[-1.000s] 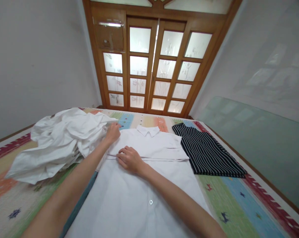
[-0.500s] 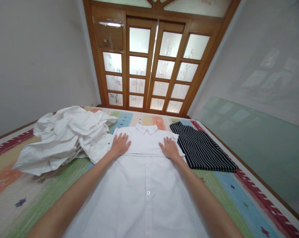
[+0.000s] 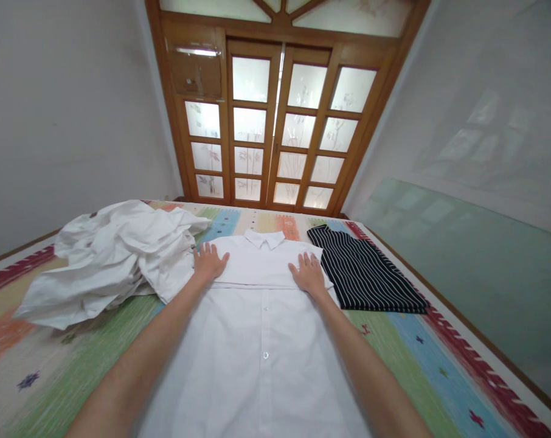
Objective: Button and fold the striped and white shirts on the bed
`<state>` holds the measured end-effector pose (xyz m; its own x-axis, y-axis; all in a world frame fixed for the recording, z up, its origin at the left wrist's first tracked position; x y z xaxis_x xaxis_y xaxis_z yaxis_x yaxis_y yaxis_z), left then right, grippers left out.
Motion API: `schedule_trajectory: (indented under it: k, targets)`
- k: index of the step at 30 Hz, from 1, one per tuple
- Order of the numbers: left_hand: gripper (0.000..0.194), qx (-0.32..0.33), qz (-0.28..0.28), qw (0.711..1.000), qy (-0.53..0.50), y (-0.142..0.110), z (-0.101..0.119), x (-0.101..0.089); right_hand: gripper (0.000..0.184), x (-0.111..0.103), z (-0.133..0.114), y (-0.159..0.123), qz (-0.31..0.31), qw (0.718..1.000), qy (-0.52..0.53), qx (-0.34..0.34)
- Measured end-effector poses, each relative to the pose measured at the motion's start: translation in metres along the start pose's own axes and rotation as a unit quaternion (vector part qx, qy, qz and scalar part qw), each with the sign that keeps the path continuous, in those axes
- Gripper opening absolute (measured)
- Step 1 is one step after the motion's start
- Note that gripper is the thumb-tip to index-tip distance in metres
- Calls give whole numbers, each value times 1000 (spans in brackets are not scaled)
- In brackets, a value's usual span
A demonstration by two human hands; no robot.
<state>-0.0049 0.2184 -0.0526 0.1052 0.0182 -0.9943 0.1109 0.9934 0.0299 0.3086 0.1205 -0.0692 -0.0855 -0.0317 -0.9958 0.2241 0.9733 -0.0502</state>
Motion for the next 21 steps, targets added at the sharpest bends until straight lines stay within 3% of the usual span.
schedule_trajectory:
  k: [3,6,8,11,21]
  targets:
    - [47,89,60,994,15,-10,20,-11,66,-1,0,0,3,1000,4,2]
    - [44,221,31,975,7,-25,51,-3,59,-3,-6,-2,17,1000,-3,-25]
    - [42,263,-1,965,2,-36,64,6,53,-5,-14,-6,27,997,-12,-74]
    - [47,286,-27,958,-2,-53,72,16,51,-5,-23,-12,20,992,-22,-125]
    - [56,281,-54,958,1,-83,57,20,60,4,-18,-36,-41,993,-37,-103]
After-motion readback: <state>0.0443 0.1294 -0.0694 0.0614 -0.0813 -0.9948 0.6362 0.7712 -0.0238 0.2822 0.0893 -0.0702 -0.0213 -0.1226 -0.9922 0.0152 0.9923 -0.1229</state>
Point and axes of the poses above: each hand's wrist, its own y-axis towards the middle knuckle, its own x-axis out of the palm, z = x × y, the point moved 9 cm from there along y, towards the middle knuckle, and after that the axes turned 13 degrees about -z, right-handed, at the moved point
